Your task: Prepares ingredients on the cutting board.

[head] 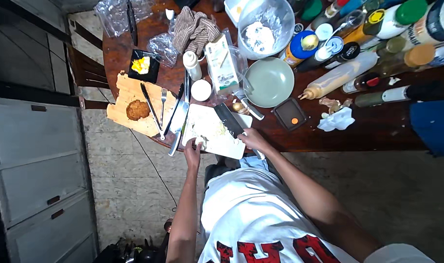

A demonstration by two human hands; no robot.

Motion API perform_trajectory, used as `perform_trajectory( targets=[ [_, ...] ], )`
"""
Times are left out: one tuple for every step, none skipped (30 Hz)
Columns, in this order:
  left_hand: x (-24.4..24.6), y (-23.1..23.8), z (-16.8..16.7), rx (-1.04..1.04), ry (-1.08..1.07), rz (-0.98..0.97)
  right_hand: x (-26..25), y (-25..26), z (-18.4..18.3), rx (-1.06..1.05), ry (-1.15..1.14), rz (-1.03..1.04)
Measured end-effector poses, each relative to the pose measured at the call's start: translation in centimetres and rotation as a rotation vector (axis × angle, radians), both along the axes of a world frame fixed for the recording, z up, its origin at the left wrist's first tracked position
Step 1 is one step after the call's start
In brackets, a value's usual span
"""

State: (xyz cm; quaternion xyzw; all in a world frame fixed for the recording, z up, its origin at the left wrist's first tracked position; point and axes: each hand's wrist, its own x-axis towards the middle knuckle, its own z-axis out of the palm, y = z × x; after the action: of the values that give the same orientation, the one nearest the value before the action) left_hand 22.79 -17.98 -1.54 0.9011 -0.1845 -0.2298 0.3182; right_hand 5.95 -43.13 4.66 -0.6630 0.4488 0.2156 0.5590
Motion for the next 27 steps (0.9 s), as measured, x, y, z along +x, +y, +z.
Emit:
perform_trajectory(
  targets=[
    [0.0, 0.0, -0.2, 0.019, -0.024, -0.034, 0.1, 0.1, 0.1, -0.009, 0.004, 0.016],
    [0.0, 0.1, -0.5, 0.039, -0.062, -0.063, 0.2, 0.2, 0.2, -0.017, 0.004, 0.025],
    [-0.1, 0.1, -0.7, 0.048, -0.104, -0.079, 0.2, 0.2, 0.3, -0.021, 0.006, 0.032],
    [-0.3, 0.0, -0.9, 0.053, -0.143, -0.086, 0.3, 0.2, 0.3, -0.024, 0.009, 0.037],
    [-0.4, -0.1, -0.9, 0.056, -0.169, -0.086, 0.3, 0.2, 0.4, -0.029, 0.009, 0.041],
    [-0.5, -0.2, -0.7, 0.049, -0.177, -0.080, 0.2, 0.1, 0.3, -0.034, 0.005, 0.044],
    [-0.7, -0.3, -0.6, 0.038, -0.169, -0.074, 0.0, 0.1, 0.2, -0.040, 0.000, 0.044],
    [-0.8, -0.5, -0.5, 0.024, -0.150, -0.071, -0.1, 0.0, 0.1, -0.045, -0.004, 0.045],
    [-0.9, -0.5, -0.4, 0.012, -0.133, -0.074, -0.1, 0.0, 0.1, -0.048, -0.008, 0.039],
    [-1.0, -0.5, -0.4, 0.004, -0.119, -0.075, -0.2, 0.0, 0.0, -0.051, -0.013, 0.032],
    [-1.1, -0.5, -0.5, 0.003, -0.106, -0.075, -0.3, 0.0, -0.1, -0.054, -0.014, 0.027],
    [-1.1, -0.5, -0.6, 0.004, -0.097, -0.067, -0.4, 0.1, -0.2, -0.054, -0.015, 0.022],
    [-1.1, -0.5, -0.5, 0.003, -0.081, -0.047, -0.4, 0.1, -0.2, -0.052, -0.013, 0.020],
    [-1.1, -0.6, -0.4, -0.003, -0.048, -0.015, -0.4, 0.1, -0.2, -0.050, -0.010, 0.024],
    [-1.0, -0.8, -0.3, -0.024, -0.004, 0.035, -0.4, 0.1, -0.1, -0.049, -0.007, 0.030],
    [-1.0, -0.8, -0.2, -0.059, 0.036, 0.097, -0.4, 0.2, 0.0, -0.048, -0.010, 0.032],
    [-0.9, -0.8, -0.1, -0.099, 0.068, 0.161, -0.3, 0.3, 0.0, -0.047, -0.014, 0.038],
    [-0.9, -0.8, 0.0, -0.143, 0.091, 0.220, -0.3, 0.4, 0.1, -0.052, -0.014, 0.048],
    [-0.7, -0.8, 0.3, -0.192, 0.104, 0.267, -0.2, 0.5, 0.1, -0.058, -0.016, 0.058],
    [-0.6, -0.6, 0.6, -0.235, 0.105, 0.293, -0.2, 0.6, 0.1, -0.064, -0.020, 0.066],
    [-0.6, -0.5, 0.9, -0.271, 0.084, 0.296, -0.1, 0.7, 0.1, -0.063, -0.021, 0.074],
    [-0.7, -0.2, 1.1, -0.287, 0.043, 0.274, -0.1, 0.8, 0.1, -0.062, -0.027, 0.081],
    [-0.8, 0.0, 1.3, -0.280, -0.012, 0.218, 0.0, 0.9, 0.2, -0.063, -0.034, 0.088],
    [-1.0, 0.3, 1.4, -0.251, -0.076, 0.138, 0.1, 1.0, 0.3, -0.064, -0.040, 0.095],
    [-1.3, 0.5, 1.4, -0.212, -0.131, 0.047, 0.1, 1.1, 0.2, -0.064, -0.044, 0.099],
    [-1.7, 0.8, 1.1, -0.166, -0.179, -0.053, 0.1, 1.3, 0.2, -0.064, -0.042, 0.103],
    [-2.1, 1.0, 0.8, -0.121, -0.213, -0.148, 0.2, 1.4, 0.1, -0.069, -0.042, 0.111]
  ],
)
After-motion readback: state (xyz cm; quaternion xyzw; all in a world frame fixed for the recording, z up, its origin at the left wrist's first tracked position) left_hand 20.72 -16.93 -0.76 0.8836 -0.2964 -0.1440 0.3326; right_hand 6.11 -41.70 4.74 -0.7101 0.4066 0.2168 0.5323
